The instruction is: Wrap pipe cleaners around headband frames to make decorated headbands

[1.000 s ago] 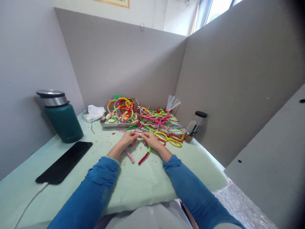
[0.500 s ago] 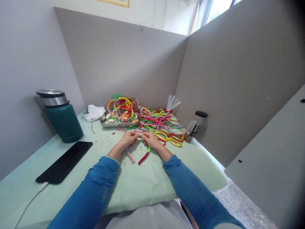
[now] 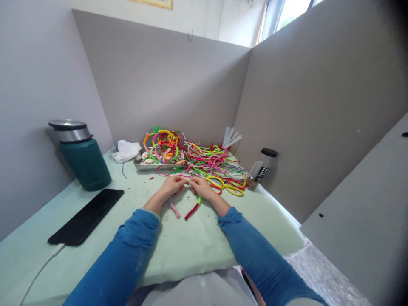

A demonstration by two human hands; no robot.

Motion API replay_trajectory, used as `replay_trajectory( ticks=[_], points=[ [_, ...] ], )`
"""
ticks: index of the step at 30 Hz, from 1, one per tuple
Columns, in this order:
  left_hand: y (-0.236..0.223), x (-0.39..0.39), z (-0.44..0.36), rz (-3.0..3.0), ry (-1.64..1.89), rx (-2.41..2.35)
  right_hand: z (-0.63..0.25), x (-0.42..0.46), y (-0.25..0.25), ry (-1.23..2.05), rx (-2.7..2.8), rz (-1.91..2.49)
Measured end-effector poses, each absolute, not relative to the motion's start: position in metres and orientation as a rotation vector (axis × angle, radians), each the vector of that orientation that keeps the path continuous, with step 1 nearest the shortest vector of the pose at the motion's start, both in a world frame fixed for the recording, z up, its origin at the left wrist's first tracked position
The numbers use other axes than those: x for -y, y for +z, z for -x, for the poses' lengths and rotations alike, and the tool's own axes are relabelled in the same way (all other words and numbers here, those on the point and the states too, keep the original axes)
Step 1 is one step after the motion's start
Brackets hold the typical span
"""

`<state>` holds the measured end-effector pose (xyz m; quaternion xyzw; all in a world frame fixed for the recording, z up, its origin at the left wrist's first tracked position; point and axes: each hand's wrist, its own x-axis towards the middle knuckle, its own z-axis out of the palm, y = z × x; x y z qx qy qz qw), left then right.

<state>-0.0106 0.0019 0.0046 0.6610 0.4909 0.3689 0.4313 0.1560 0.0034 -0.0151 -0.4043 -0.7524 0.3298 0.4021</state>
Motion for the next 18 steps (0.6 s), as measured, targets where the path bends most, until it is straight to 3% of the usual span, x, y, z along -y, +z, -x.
replay_trajectory(
  ticks=[18],
  points=[
    [0.0009,-0.005,0.0124,-1.689,0.905,-1.232,-0.1555,-0.0028,-0.015,0.777,1.931,1.031]
  ],
)
